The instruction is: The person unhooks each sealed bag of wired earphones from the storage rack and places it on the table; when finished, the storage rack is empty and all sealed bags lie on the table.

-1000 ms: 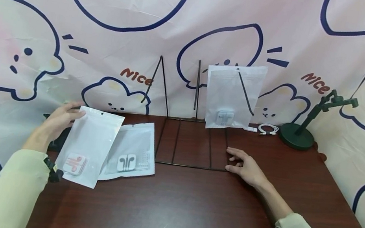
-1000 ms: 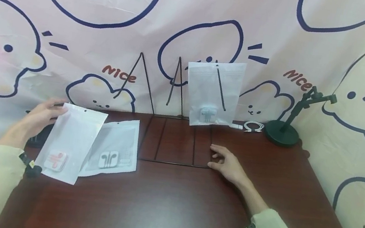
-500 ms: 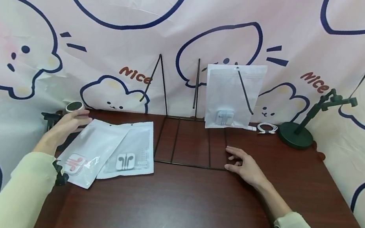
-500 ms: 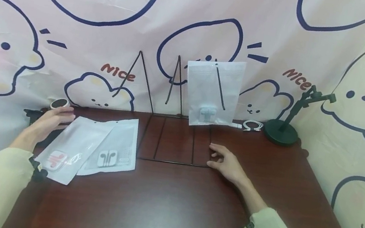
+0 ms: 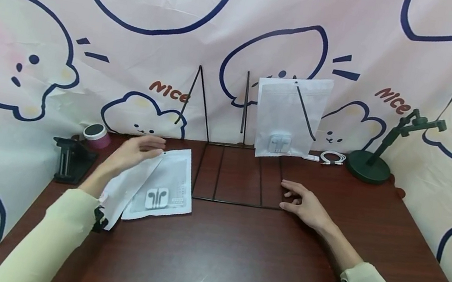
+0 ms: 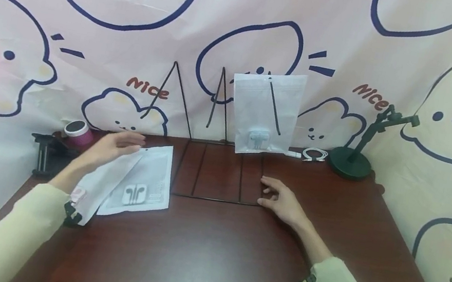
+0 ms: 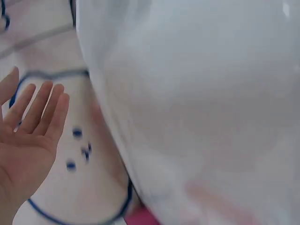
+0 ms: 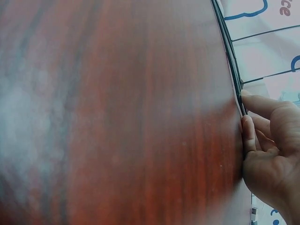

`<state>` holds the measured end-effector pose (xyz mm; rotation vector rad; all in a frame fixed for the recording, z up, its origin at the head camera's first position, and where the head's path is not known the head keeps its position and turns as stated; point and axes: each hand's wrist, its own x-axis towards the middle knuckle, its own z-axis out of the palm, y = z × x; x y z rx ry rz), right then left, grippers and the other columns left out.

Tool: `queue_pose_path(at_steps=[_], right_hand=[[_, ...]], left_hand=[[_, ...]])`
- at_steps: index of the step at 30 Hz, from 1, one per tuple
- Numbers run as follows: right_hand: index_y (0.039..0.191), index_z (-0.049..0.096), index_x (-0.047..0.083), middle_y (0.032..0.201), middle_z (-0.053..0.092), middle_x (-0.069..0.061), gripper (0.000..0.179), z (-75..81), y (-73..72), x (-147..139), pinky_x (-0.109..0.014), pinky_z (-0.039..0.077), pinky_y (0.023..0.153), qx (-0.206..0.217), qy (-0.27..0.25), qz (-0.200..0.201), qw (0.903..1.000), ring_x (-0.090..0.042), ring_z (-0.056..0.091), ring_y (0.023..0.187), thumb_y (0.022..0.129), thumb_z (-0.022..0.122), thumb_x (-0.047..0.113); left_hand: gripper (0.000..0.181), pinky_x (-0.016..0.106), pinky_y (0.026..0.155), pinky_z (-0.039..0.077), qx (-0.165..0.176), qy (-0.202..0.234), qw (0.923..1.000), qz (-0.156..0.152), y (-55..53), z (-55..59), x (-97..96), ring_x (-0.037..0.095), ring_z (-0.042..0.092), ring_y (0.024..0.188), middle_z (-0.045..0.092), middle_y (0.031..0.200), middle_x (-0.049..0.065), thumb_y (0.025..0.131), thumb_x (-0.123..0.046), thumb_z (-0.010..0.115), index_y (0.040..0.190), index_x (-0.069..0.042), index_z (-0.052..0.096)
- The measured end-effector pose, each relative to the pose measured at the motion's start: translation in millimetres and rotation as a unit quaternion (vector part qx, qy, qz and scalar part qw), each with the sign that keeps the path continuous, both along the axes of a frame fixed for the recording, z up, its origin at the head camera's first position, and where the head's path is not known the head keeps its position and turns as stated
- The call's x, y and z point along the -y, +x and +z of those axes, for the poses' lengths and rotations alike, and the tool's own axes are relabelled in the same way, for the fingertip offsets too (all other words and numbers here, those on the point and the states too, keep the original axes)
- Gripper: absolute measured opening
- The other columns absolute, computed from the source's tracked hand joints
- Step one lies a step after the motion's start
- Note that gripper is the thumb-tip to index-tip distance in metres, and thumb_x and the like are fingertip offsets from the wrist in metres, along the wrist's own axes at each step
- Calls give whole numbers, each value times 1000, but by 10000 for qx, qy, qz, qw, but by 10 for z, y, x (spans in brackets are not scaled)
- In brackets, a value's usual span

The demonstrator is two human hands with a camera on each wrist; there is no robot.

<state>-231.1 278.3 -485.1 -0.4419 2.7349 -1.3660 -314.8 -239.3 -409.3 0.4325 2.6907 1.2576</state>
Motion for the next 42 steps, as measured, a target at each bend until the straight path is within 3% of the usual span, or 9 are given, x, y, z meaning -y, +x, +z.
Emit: queue_pose_path(at_steps=[8, 17, 21, 26, 29, 36, 42], right_hand=[[149, 54, 1, 151, 52, -17, 59, -6, 3, 12, -23, 50, 85, -18, 22, -1, 10000, -30, 60, 118, 96, 76, 11], [150, 53, 0, 151, 51, -18, 59, -1, -2, -2, -23, 50, 85, -15, 77, -13, 10000, -31, 60, 118, 96, 74, 7], [150, 52, 0, 151, 52, -18, 60, 0, -8, -8, -23, 51, 84, 38, 76, -24, 10000, -31, 60, 118, 95, 75, 6], [151, 52, 0, 152, 51, -18, 61, 10, -20, -10, -23, 51, 85, 65, 70, -47, 9999, -31, 60, 118, 95, 75, 5], [150, 52, 0, 152, 50, -19, 60, 13, -24, 0, -23, 50, 85, 65, 55, -51, 10000, -31, 60, 118, 95, 75, 5], [149, 53, -2, 152, 51, -21, 57, 26, -30, 36, -24, 50, 85, -28, 99, -49, 9999, -31, 61, 116, 96, 74, 5], [149, 52, -4, 151, 51, -23, 58, 94, -74, 25, -30, 51, 88, 187, -2, -7, 9998, -34, 62, 117, 95, 74, 4]], left_hand=[[39, 57, 104, 48, -131, -234, 9978, -599, 47, -239, -513, 34, 62, 125, 67, 137, 11, 103, -19, 66, 141, -10, 64], [55, 55, 103, 49, 59, -791, 9926, -918, 115, -386, -864, 33, 63, 118, 68, 125, 16, 99, -25, 72, 150, -10, 56], [69, 53, 104, 48, 49, -966, 9894, -1086, 126, -425, -929, 33, 61, 118, 61, 136, 18, 95, -24, 78, 154, -5, 49], [84, 55, 114, 41, 18, -1341, 9816, -1360, 125, -451, -953, 36, 54, 132, 34, 164, 21, 91, -24, 82, 159, 0, 38], [92, 57, 118, 36, 100, -1421, 9791, -1450, 125, -454, -951, 39, 46, 140, 26, 167, 21, 89, -26, 84, 161, 1, 32], [106, 63, 124, 20, 341, -1620, 9722, -1654, 123, -438, -936, 45, 14, 156, 13, 172, 21, 86, -30, 87, 164, 0, 22], [112, 62, 124, 19, 351, -1994, 9641, -1720, 136, -388, -972, 43, 9, 158, 8, 173, 18, 85, -35, 87, 165, -1, 17]])
